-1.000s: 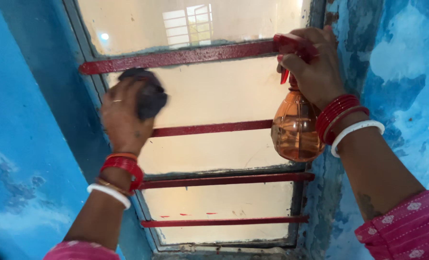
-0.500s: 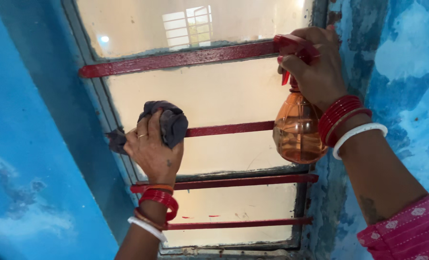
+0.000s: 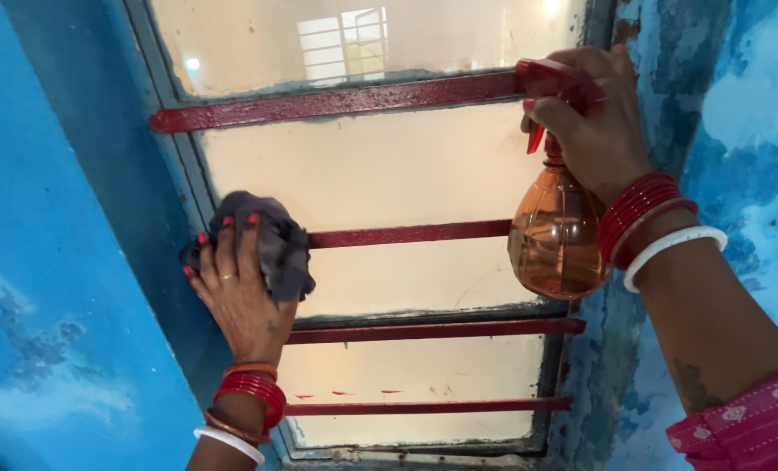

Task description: The person sprays a cleaning solution onto a window with red metal bars and wipes the glass with a dark cloth. They repeatedly spray and wipe different sections of the window pane throughout the clip.

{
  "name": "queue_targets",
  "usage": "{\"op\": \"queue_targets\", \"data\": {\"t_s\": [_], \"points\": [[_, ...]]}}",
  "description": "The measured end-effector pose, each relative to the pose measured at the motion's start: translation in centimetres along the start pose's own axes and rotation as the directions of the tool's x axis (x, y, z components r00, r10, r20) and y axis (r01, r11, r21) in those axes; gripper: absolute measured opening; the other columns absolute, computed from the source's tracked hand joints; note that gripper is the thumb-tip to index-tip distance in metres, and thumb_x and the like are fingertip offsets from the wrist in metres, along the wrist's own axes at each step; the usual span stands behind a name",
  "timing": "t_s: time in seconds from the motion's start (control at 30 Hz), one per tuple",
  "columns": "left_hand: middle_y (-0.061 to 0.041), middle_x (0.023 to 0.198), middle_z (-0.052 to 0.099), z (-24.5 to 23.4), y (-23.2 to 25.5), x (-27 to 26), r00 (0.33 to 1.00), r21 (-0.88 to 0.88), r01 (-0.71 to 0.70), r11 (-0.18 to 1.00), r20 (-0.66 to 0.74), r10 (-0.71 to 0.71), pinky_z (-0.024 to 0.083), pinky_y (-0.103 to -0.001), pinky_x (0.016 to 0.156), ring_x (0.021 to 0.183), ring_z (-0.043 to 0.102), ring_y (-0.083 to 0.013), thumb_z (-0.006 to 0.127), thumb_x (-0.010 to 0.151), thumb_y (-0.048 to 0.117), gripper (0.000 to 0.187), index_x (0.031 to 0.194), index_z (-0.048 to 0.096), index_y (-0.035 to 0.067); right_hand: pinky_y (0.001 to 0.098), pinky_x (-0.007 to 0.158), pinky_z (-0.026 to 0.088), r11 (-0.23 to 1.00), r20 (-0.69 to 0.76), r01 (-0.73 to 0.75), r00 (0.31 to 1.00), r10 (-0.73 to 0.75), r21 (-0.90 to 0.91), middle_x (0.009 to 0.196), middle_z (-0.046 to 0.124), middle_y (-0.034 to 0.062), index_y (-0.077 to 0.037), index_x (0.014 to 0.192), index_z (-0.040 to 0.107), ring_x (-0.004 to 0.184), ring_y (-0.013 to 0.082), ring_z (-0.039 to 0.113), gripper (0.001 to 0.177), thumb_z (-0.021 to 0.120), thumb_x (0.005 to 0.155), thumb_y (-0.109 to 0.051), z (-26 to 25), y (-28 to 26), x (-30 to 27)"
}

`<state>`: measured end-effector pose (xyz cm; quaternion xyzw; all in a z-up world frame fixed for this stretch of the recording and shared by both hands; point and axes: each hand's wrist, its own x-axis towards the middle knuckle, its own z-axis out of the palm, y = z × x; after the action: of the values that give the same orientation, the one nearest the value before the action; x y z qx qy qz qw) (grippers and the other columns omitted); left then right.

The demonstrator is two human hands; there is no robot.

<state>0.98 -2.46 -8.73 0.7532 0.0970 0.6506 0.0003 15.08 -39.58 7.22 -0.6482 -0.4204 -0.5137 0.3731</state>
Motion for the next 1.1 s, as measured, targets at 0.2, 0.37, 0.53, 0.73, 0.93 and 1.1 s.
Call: {"op": "queue_targets", "data": {"t_s": [0.2, 0.37, 0.53, 0.73, 0.93, 1.1], "points": [[-0.017, 0.137, 0.059, 0.8, 0.3, -0.1, 0.989, -0.087, 0.028, 0.996, -0.143, -0.040, 0.037, -0.062, 0.105, 0.123, 0.048, -0.0417, 0.080, 0.085, 0.042, 0.063, 0.139, 0.065, 0.014, 0.0437, 0.113, 0.041, 0.966, 0.088, -0.196, 0.979, 0.183, 0.168, 0.094, 0.067, -0.0001, -0.008, 0.124, 0.065, 0.116, 0.0228, 0.053, 0.033, 0.068, 0.096, -0.023, 0.1, 0.0, -0.2], [-0.015, 0.105, 0.056, -0.8, 1.8, 4.8, 0.964, -0.495, 0.098, 0.863, -0.169, -0.207, 0.048, -0.044, 0.088, 0.096, 0.056, -0.0311, 0.080, 0.089, 0.018, 0.030, 0.110, 0.065, 0.002, 0.0472, 0.120, 0.028, 0.994, 0.068, -0.111, 0.992, 0.109, 0.024, 0.094, 0.072, 0.0027, -0.003, 0.118, 0.067, 0.119, 0.0234, 0.052, 0.029, 0.068, 0.094, -0.019, -0.1, -0.6, 0.1], [-0.012, 0.102, 0.057, -1.0, 4.1, 6.8, 0.968, -0.626, 0.070, 0.777, -0.146, -0.205, 0.049, -0.039, 0.086, 0.094, 0.059, -0.0269, 0.080, 0.094, 0.019, 0.030, 0.105, 0.060, 0.000, 0.0483, 0.120, 0.029, 0.996, 0.059, -0.088, 0.995, 0.086, 0.028, 0.101, 0.072, 0.0035, -0.004, 0.121, 0.068, 0.125, 0.0254, 0.048, 0.030, 0.070, 0.095, -0.018, -0.1, -0.5, 0.1], [-0.017, 0.124, 0.061, 0.3, 2.8, 3.3, 0.967, -0.202, 0.111, 0.973, -0.203, -0.152, 0.036, -0.057, 0.104, 0.121, 0.051, -0.0390, 0.082, 0.085, 0.032, 0.047, 0.124, 0.071, 0.009, 0.0441, 0.110, 0.039, 0.986, 0.060, -0.150, 0.988, 0.146, 0.070, 0.092, 0.071, 0.0023, -0.005, 0.123, 0.066, 0.122, 0.0236, 0.047, 0.033, 0.068, 0.093, -0.017, -0.1, -0.5, 0.3], [-0.026, 0.153, 0.045, 0.4, 2.3, -0.8, 0.957, -0.089, 0.209, 0.974, -0.183, -0.223, 0.033, -0.061, 0.114, 0.140, 0.036, -0.0475, 0.083, 0.092, 0.037, 0.063, 0.144, 0.062, 0.009, 0.0402, 0.104, 0.045, 0.963, 0.103, -0.236, 0.969, 0.223, 0.129, 0.088, 0.069, 0.0010, -0.008, 0.124, 0.064, 0.119, 0.0215, 0.049, 0.033, 0.066, 0.092, -0.019, 0.0, -0.6, 0.2], [-0.027, 0.148, 0.047, 1.0, 2.6, -0.4, 0.932, -0.245, 0.259, 0.934, -0.190, -0.308, 0.040, -0.058, 0.107, 0.134, 0.038, -0.0460, 0.086, 0.090, 0.032, 0.060, 0.140, 0.062, 0.008, 0.0452, 0.115, 0.036, 0.995, 0.055, -0.099, 0.994, 0.097, 0.024, 0.109, 0.071, 0.0044, -0.004, 0.119, 0.068, 0.128, 0.0268, 0.044, 0.028, 0.069, 0.094, -0.015, 0.0, -0.5, 0.2]]}}
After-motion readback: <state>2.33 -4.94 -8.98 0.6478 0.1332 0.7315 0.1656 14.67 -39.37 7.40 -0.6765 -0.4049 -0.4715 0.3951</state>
